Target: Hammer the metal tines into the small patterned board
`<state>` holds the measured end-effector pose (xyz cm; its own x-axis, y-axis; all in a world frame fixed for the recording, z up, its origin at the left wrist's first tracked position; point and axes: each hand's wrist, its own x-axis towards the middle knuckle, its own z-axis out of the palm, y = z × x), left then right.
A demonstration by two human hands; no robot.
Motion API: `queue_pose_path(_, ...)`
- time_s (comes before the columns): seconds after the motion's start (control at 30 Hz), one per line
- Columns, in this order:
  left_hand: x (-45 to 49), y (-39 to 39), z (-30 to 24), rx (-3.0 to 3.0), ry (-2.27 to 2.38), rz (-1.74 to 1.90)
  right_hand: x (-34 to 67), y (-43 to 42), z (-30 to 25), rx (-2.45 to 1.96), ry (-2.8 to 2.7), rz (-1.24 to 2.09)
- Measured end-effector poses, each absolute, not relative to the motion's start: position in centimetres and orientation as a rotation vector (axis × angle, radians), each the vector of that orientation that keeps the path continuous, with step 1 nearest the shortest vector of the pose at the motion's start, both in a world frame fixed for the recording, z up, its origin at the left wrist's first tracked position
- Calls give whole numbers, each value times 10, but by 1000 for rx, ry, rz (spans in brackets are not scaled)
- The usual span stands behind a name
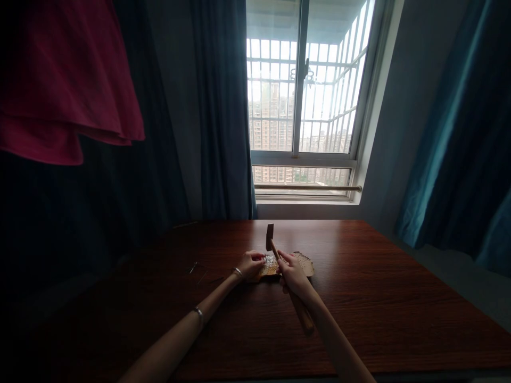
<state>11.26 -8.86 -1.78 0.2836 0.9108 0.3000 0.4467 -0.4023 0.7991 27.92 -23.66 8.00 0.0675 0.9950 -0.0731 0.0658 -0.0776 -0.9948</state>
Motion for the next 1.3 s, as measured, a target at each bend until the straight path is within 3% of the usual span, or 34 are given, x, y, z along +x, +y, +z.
queue_pose_path(1.3,120,-80,-28,2050,1238,1008,268,-234,83,-1325,-1278,1215)
